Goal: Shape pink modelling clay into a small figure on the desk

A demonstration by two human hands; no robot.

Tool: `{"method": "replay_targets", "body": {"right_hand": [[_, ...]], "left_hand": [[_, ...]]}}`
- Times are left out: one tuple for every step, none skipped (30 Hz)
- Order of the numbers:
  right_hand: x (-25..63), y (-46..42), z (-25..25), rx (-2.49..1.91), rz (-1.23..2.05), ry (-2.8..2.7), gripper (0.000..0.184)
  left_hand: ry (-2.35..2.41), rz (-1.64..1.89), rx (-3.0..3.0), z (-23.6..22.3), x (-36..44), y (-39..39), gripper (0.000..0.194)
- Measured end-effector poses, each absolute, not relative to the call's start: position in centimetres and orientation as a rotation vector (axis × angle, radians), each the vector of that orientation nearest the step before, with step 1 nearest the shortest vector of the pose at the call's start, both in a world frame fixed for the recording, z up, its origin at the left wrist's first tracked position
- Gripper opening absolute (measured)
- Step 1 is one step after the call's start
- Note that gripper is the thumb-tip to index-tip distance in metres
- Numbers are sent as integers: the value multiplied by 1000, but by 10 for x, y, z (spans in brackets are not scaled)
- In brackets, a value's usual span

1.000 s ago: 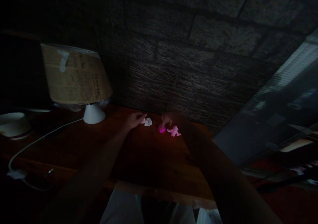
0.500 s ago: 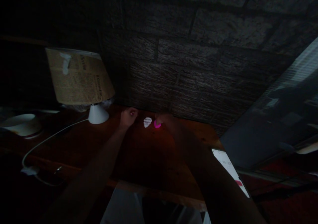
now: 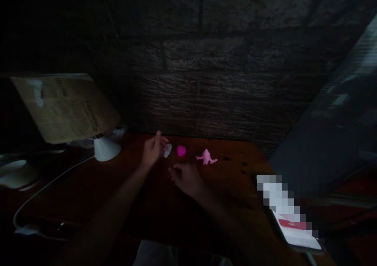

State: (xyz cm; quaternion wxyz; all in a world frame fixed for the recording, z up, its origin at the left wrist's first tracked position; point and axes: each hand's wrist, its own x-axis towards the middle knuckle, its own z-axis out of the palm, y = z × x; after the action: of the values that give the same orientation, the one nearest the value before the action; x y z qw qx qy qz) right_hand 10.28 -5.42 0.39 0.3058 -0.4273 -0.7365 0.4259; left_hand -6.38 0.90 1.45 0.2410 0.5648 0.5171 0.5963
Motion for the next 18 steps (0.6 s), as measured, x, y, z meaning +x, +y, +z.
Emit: {"method": "replay_targets", "body": {"right_hand": [[103,-52,2,-1143,1349,-1730,23],[104,-51,2,-1130,1543,-1484,19],[104,-49,3,-1088,1701,-1253,20],[104,-47,5,-1021,1820,-1058,22],[104,-45,9,-986,1903,-908,29],[105,-44,12,-974,1980,-791,39],[106,-43,16,-940,2028,-712,44],[108,-41,19,-914,2059,-662,44],[109,-40,21,-891,2077,-626,42],[111,-38,22,-866,2070,-588,39],[112,-37,22,-848,2051,-544,37],[113,-36,21,-840,2042,-518,32],[114,-35,20,-829,2039,-505,27],[114,-34,18,-818,2047,-503,22],[114,-34,16,-806,2060,-510,18],[113,-34,14,-792,2077,-519,14],[112,-35,13,-783,2093,-527,12],[111,-35,11,-782,2108,-532,12]], "left_hand": [[1333,1606,1550,13,-54,6,63],[1241,1567,1580,12,-45,2,61],[1163,1548,1601,10,-37,-1,60],[1107,1520,1606,9,-31,-4,60],[1085,1496,1624,8,-27,-7,61],[1082,1476,1671,7,-24,-9,61],[1079,1440,1735,7,-23,-12,61],[1069,1396,1802,7,-23,-14,61],[1044,1341,1883,8,-23,-17,61],[1010,1288,1962,9,-24,-19,61],[976,1247,2037,10,-25,-21,60],[940,1212,2119,11,-25,-24,59],[915,1181,2182,12,-24,-26,59],[890,1156,2227,13,-24,-27,61],[862,1139,2259,12,-24,-28,63],[833,1136,2277,11,-23,-29,66],[810,1143,2284,10,-24,-28,70],[801,1165,2277,8,-25,-27,73]]}}
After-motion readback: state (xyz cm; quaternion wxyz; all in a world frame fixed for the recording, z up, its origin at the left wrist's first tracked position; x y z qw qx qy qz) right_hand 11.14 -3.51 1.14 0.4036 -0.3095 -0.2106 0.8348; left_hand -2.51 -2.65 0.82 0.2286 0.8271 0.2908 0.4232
